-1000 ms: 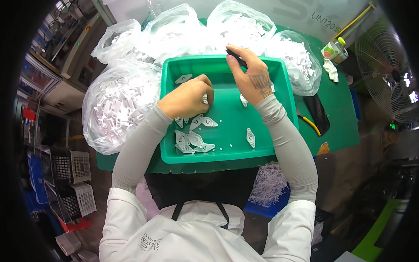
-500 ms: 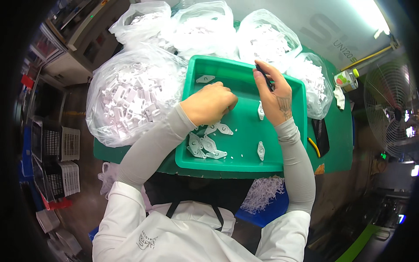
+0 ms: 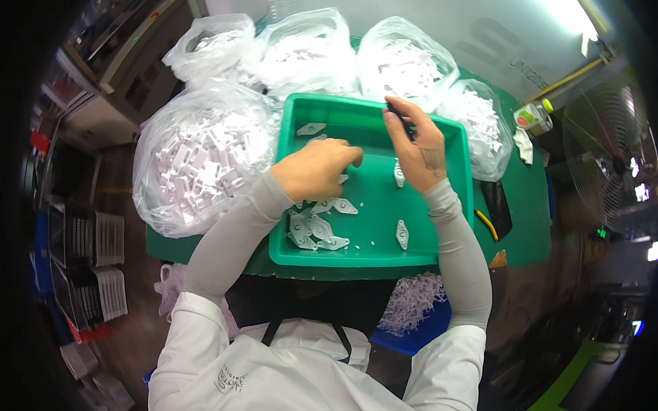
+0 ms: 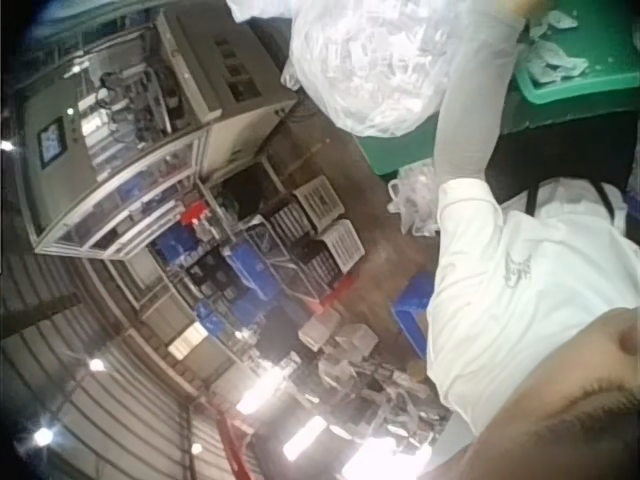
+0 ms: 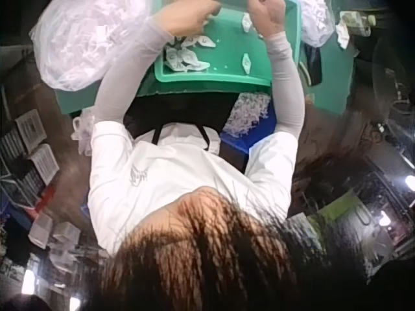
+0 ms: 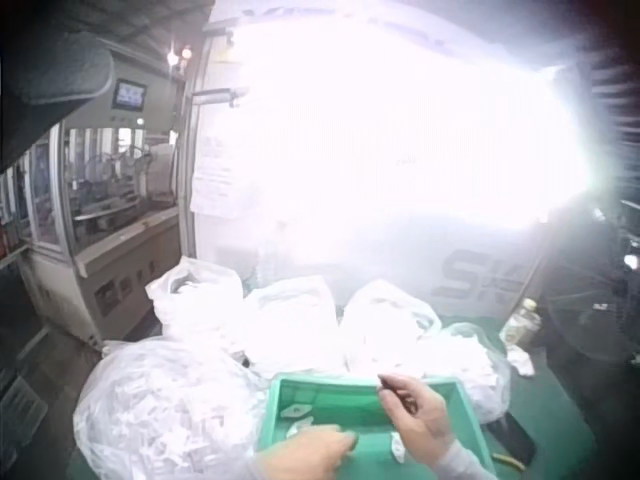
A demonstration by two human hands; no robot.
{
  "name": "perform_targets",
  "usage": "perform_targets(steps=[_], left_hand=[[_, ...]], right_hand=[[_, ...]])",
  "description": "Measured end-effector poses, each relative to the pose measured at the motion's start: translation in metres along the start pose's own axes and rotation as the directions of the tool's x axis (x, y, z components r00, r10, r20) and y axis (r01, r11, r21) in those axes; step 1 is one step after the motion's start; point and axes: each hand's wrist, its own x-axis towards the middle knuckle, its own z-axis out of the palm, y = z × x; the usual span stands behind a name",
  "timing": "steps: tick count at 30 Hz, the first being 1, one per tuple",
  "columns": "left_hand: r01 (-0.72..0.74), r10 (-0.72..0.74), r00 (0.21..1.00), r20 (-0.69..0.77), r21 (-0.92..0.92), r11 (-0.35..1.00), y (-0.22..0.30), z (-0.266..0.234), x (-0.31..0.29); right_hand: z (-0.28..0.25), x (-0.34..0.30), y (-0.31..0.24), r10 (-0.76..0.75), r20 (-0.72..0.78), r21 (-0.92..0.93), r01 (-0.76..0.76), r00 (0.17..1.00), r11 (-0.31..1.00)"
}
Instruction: The person assembles small white plastic lighting components by hand at a workstation.
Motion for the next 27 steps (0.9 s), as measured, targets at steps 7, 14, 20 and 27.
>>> perform_targets(steps=[7, 14, 20, 27], left_hand=[[-0.14, 0.13, 0.989, -0.069, -0.165, 0.976, -0.012, 0.007, 0.004], [-0.105, 0.072, 0.991, -0.114, -0.31, 0.945, 0.0, -0.011, 0.004], [-0.099, 0.168, 0.979, 0.117, -0.445, 0.89, -0.004, -0.008, 0.004], [-0.037, 0.014, 0.997, -0.071, -0.333, 0.942, 0.018, 0.005, -0.033]], right_hand=[[0.001, 0.002, 0.007, -0.059, -0.029, -0.07, 0.057, 0.998, 0.996], [0.001, 0.013, -0.002, -0.283, 0.026, -0.159, 0.284, 0.959, 0.946], [0.007, 0.005, -0.001, -0.266, 0.025, -0.206, 0.265, 0.964, 0.942], [-0.015, -0.029, -0.077, -0.166, 0.016, -0.2, 0.166, 0.986, 0.966]])
